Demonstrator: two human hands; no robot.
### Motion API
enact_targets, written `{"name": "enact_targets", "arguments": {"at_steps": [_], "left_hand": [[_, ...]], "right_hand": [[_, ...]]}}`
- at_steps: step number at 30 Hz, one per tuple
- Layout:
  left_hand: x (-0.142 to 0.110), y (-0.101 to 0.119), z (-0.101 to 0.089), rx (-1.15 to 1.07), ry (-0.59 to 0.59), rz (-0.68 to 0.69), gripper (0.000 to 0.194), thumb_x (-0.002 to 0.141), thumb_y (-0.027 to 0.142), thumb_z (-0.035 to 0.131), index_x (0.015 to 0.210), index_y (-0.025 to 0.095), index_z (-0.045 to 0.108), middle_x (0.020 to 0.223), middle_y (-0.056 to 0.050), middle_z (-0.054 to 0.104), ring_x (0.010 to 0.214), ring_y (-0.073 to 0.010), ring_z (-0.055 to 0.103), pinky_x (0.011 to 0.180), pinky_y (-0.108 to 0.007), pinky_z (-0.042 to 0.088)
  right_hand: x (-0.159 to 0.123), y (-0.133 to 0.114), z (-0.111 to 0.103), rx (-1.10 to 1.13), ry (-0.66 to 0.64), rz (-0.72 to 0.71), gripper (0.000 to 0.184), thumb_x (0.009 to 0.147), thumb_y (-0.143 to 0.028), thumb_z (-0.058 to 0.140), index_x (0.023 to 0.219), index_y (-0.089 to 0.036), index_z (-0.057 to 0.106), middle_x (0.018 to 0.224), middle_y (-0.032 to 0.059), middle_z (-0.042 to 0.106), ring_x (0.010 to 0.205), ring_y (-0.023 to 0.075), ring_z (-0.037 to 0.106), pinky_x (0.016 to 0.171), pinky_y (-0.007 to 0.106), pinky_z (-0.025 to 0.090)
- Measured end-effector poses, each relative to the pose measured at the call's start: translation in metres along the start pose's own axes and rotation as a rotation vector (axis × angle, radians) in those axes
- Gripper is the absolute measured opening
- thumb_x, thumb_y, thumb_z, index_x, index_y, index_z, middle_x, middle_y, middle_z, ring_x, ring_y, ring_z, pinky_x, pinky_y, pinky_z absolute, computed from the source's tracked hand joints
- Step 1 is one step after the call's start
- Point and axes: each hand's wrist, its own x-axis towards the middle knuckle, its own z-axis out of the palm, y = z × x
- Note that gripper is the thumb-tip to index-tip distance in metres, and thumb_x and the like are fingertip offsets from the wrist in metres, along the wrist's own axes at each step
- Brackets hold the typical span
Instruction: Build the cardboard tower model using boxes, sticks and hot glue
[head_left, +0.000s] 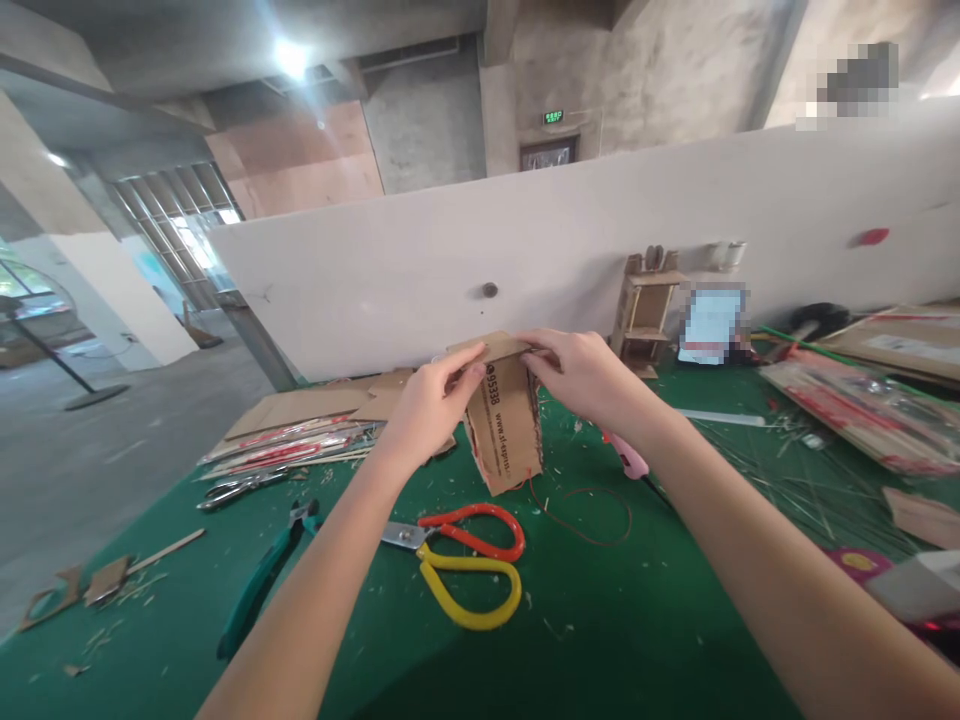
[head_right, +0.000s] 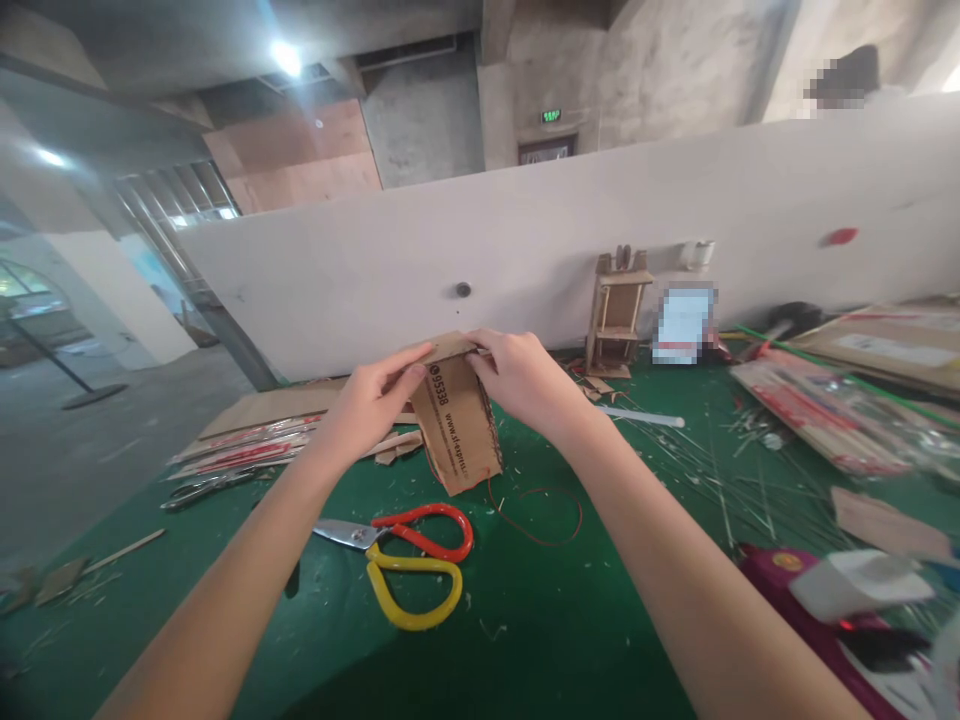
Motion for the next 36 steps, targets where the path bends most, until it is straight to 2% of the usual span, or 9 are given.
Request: {"name": "enact_targets", "arguments": {"at_steps": [3, 5, 13, 18, 24, 28, 30, 32, 36], "left_hand": [[-0.001, 0.004, 0.002, -0.013, -0.007, 0.012, 0.044, 0.093, 0.041, 0.046, 0.132, 0.023, 0.053, 0.135, -0.004, 0.057, 0.117, -0.0218, 0.058, 0.099, -0.040, 0.049], [-0.001, 0.005, 0.002, -0.007, -0.016, 0.025, 0.043, 0.092, 0.038, 0.048, 0.132, 0.022, 0.052, 0.134, -0.005, 0.057, 0.115, -0.0214, 0.060, 0.100, -0.039, 0.049], [0.001, -0.002, -0.001, -0.006, -0.038, 0.041, 0.042, 0.091, 0.032, 0.050, 0.132, 0.025, 0.051, 0.130, -0.005, 0.060, 0.112, -0.0208, 0.061, 0.097, -0.039, 0.051], [-0.003, -0.006, -0.004, -0.070, -0.111, 0.010, 0.061, 0.090, 0.028, 0.050, 0.146, 0.029, 0.026, 0.109, -0.004, 0.070, 0.099, -0.0196, 0.067, 0.086, -0.037, 0.056], [-0.008, -0.005, -0.003, 0.023, 0.002, -0.014, 0.069, 0.087, 0.029, 0.056, 0.145, 0.022, 0.021, 0.087, -0.004, 0.071, 0.084, -0.0206, 0.069, 0.080, -0.038, 0.055], [-0.011, -0.006, 0.000, -0.003, 0.070, -0.050, 0.062, 0.083, 0.031, 0.060, 0.136, 0.020, 0.030, 0.082, -0.002, 0.070, 0.078, -0.0192, 0.069, 0.073, -0.034, 0.055], [-0.012, -0.008, 0.002, -0.016, 0.088, -0.066, 0.041, 0.081, 0.032, 0.062, 0.117, 0.021, 0.046, 0.082, -0.002, 0.071, 0.075, -0.0182, 0.069, 0.068, -0.031, 0.055], [-0.013, -0.009, 0.004, -0.003, 0.113, -0.070, 0.020, 0.081, 0.032, 0.061, 0.094, 0.021, 0.052, 0.081, -0.002, 0.070, 0.074, -0.0174, 0.069, 0.067, -0.029, 0.055], [-0.015, -0.012, 0.008, 0.048, 0.232, -0.050, 0.013, 0.081, 0.030, 0.059, 0.082, 0.021, 0.052, 0.083, -0.003, 0.070, 0.075, -0.0173, 0.069, 0.064, -0.028, 0.056]], "right_hand": [[-0.006, -0.004, -0.006, -0.041, -0.054, 0.020, 0.039, 0.089, -0.026, 0.048, 0.127, -0.019, 0.056, 0.098, 0.0102, 0.071, 0.089, 0.0261, 0.065, 0.074, 0.037, 0.050], [-0.009, -0.007, -0.008, -0.027, -0.083, 0.008, 0.042, 0.090, -0.025, 0.046, 0.132, -0.021, 0.051, 0.096, 0.0086, 0.071, 0.086, 0.0248, 0.065, 0.071, 0.036, 0.050], [-0.005, -0.007, 0.002, -0.042, 0.030, -0.049, 0.033, 0.094, -0.023, 0.040, 0.117, -0.028, 0.063, 0.111, 0.0042, 0.068, 0.096, 0.0227, 0.064, 0.081, 0.037, 0.049], [-0.005, -0.003, 0.006, -0.019, 0.063, -0.024, 0.030, 0.093, -0.025, 0.043, 0.112, -0.026, 0.065, 0.102, 0.0035, 0.072, 0.088, 0.0216, 0.066, 0.075, 0.036, 0.050], [-0.005, -0.002, 0.010, 0.076, 0.228, 0.086, 0.030, 0.090, -0.027, 0.047, 0.112, -0.023, 0.067, 0.090, 0.0039, 0.074, 0.078, 0.0209, 0.068, 0.071, 0.035, 0.051], [-0.008, -0.012, -0.009, 0.050, 0.338, 0.100, 0.032, 0.090, -0.032, 0.047, 0.114, -0.024, 0.067, 0.091, 0.0047, 0.074, 0.074, 0.0218, 0.068, 0.071, 0.039, 0.053], [-0.014, -0.019, -0.026, -0.046, 0.279, 0.098, 0.029, 0.089, -0.032, 0.049, 0.107, -0.024, 0.070, 0.082, 0.0052, 0.074, 0.071, 0.0228, 0.068, 0.068, 0.039, 0.053], [-0.024, -0.025, -0.043, -0.125, 0.124, 0.102, 0.026, 0.088, -0.031, 0.050, 0.102, -0.027, 0.072, 0.072, 0.0046, 0.072, 0.064, 0.0225, 0.066, 0.060, 0.037, 0.051], [-0.049, -0.028, -0.068, -0.196, -0.019, 0.092, 0.019, 0.084, -0.034, 0.056, 0.091, -0.032, 0.074, 0.062, 0.0025, 0.069, 0.053, 0.0207, 0.063, 0.051, 0.034, 0.047]]}}
